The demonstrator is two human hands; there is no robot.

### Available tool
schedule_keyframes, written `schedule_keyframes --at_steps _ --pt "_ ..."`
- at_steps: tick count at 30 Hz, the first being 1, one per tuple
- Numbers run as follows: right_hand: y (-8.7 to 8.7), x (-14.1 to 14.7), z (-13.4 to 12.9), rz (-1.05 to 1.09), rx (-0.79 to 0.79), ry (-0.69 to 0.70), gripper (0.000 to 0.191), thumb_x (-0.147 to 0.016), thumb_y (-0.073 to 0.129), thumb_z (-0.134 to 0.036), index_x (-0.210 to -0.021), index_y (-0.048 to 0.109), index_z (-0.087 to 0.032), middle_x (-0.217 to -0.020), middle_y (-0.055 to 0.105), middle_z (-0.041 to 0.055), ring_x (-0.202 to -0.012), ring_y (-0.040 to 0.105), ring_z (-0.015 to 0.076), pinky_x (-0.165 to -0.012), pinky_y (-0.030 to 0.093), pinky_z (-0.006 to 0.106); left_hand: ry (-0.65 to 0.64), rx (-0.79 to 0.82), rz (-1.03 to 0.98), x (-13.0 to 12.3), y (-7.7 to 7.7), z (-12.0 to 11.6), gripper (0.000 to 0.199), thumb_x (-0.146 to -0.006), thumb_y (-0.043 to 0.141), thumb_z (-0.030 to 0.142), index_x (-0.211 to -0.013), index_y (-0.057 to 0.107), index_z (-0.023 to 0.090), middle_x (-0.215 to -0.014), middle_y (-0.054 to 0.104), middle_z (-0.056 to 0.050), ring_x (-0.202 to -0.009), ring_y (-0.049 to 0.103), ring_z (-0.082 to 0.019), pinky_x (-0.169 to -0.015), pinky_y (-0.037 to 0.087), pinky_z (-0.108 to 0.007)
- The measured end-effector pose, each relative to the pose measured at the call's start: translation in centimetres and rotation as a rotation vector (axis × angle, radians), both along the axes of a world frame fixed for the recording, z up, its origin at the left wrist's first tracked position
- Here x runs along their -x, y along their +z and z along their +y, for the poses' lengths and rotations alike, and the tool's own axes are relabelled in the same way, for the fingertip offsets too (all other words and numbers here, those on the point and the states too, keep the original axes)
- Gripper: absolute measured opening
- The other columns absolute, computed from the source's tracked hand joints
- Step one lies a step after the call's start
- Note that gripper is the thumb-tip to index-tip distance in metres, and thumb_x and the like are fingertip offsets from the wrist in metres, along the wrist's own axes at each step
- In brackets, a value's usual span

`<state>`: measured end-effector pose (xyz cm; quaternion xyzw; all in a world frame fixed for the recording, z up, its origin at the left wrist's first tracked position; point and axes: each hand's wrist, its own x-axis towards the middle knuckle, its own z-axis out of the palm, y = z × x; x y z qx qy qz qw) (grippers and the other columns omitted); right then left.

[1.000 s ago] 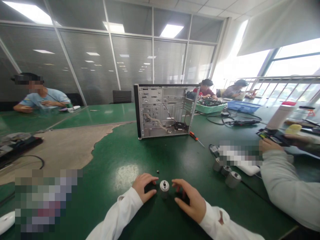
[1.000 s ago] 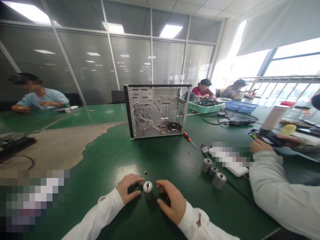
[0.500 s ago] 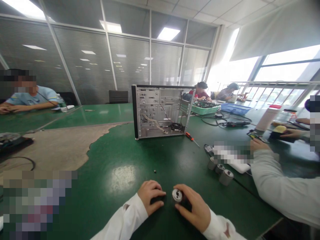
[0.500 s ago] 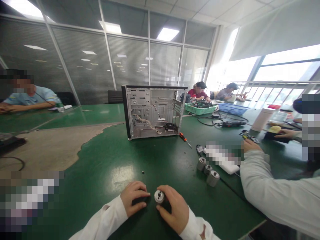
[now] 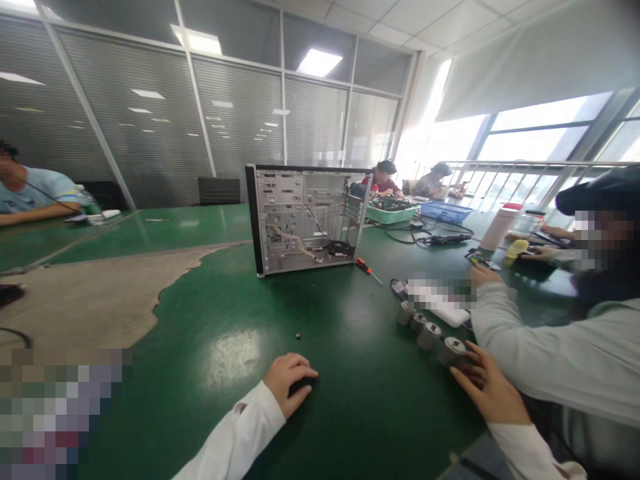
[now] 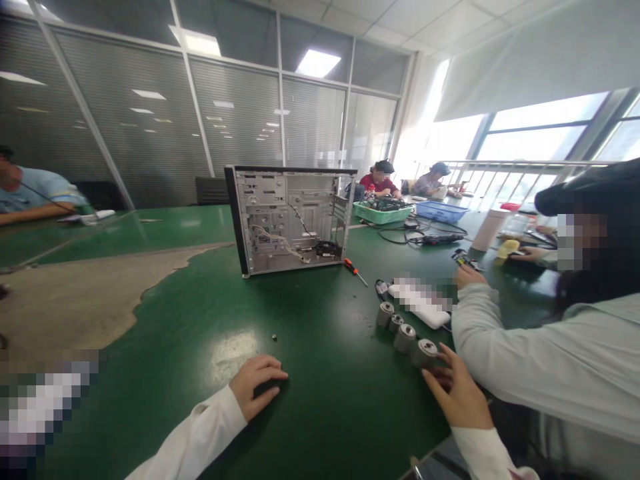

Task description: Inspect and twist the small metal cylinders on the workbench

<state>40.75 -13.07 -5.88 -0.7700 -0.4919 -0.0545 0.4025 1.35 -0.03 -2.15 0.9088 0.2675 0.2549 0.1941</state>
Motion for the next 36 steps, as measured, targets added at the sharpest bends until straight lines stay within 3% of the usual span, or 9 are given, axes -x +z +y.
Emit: schedule_keyframes --at_steps 3,5,10,14,19,23,29,33,36 --pt "1.0 2.6 0.9 -0.158 -0.161 -0.039 0.056 -0.066 0.05 -0.041 -0.114 0.038 -0.014 -0.105 0.048 0.0132 -0.08 0.054 0.0213 -0.065 0.048 0.036 0.006 0.0 -0.008 0.0 -0.1 0.0 0.024 -0.067 0.048 0.022 -0.087 0.06 0.021 -0.088 0.057 -0.005 -0.085 0.051 -0.019 -0.075 0.039 -0.036" --pt "2.4 5.8 1.6 -0.268 -0.218 0.045 0.046 -0.07 0.047 -0.034 -0.112 0.041 -0.016 -0.111 0.044 0.0124 -0.092 0.049 0.0229 -0.079 0.041 0.04 0.006 0.0 -0.012 0.0 -0.1 0.0 0.023 -0.067 0.048 0.022 -0.087 0.06 0.021 -0.087 0.057 -0.005 -0.084 0.051 -0.019 -0.075 0.039 -0.035" --pt "5.9 15.7 5.3 -0.39 0.159 0.664 0.048 -0.073 0.042 -0.019 -0.12 0.033 -0.019 -0.123 0.036 0.0103 -0.112 0.034 0.0206 -0.09 0.033 0.035 -0.003 -0.007 -0.001 0.0 -0.2 0.1 0.023 -0.068 0.047 0.023 -0.087 0.06 0.021 -0.088 0.057 -0.005 -0.084 0.051 -0.018 -0.075 0.039 -0.035" --pt "6.2 21.3 10.4 -0.486 0.253 0.873 0.052 -0.073 0.041 -0.014 -0.123 0.03 -0.024 -0.128 0.031 0.0085 -0.111 0.035 0.0211 -0.086 0.035 0.036 -0.015 -0.021 0.025 0.1 -0.3 0.2 0.023 -0.069 0.045 0.025 -0.088 0.059 0.021 -0.087 0.057 -0.005 -0.084 0.051 -0.019 -0.073 0.04 -0.035" --pt "4.4 23.8 15.3 -0.502 0.133 1.014 0.024 -0.078 0.041 -0.018 -0.099 0.053 -0.02 -0.107 0.053 0.0055 -0.098 0.044 0.0172 -0.081 0.038 0.03 -0.019 -0.027 0.017 0.1 -0.4 0.3 0.023 -0.069 0.045 0.026 -0.087 0.059 0.021 -0.086 0.056 -0.006 -0.083 0.051 -0.019 -0.071 0.04 -0.035" --pt "4.0 22.7 14.7 -0.503 0.072 1.056 0.023 -0.08 0.035 -0.012 -0.08 0.057 -0.017 -0.086 0.059 0.0044 -0.083 0.05 0.0128 -0.072 0.041 0.023 -0.022 -0.024 0.01 0.2 -0.3 0.2 0.023 -0.069 0.045 0.025 -0.087 0.059 0.021 -0.087 0.057 -0.006 -0.084 0.051 -0.019 -0.072 0.041 -0.035" --pt "5.6 14.3 8.8 -0.489 0.015 0.7 0.024 -0.082 0.032 -0.019 -0.086 0.056 -0.019 -0.08 0.06 0.0043 -0.075 0.054 0.0133 -0.067 0.042 0.024 0.002 0.001 -0.011 0.1 0.0 0.2 0.023 -0.067 0.046 0.022 -0.086 0.059 0.022 -0.086 0.057 -0.005 -0.084 0.051 -0.019 -0.072 0.041 -0.035" --pt "5.8 5.5 5.0 -0.54 -0.115 0.157 0.022 -0.078 0.041 -0.033 -0.084 0.057 -0.019 -0.08 0.063 0.005 -0.07 0.058 0.0156 -0.066 0.042 0.025 0.007 -0.003 -0.027 0.1 -0.2 0.4 0.023 -0.068 0.045 0.022 -0.086 0.059 0.022 -0.086 0.058 -0.005 -0.084 0.051 -0.019 -0.073 0.041 -0.036" --pt "5.3 0.8 3.4 -0.61 -0.067 -0.177 0.03 -0.077 0.039 -0.04 -0.08 0.059 -0.018 -0.073 0.064 0.0055 -0.061 0.058 0.0173 -0.056 0.04 0.026 0.01 -0.008 -0.035 0.1 -0.2 0.4 0.022 -0.069 0.045 0.022 -0.086 0.059 0.022 -0.087 0.058 -0.005 -0.085 0.052 -0.019 -0.073 0.041 -0.035"
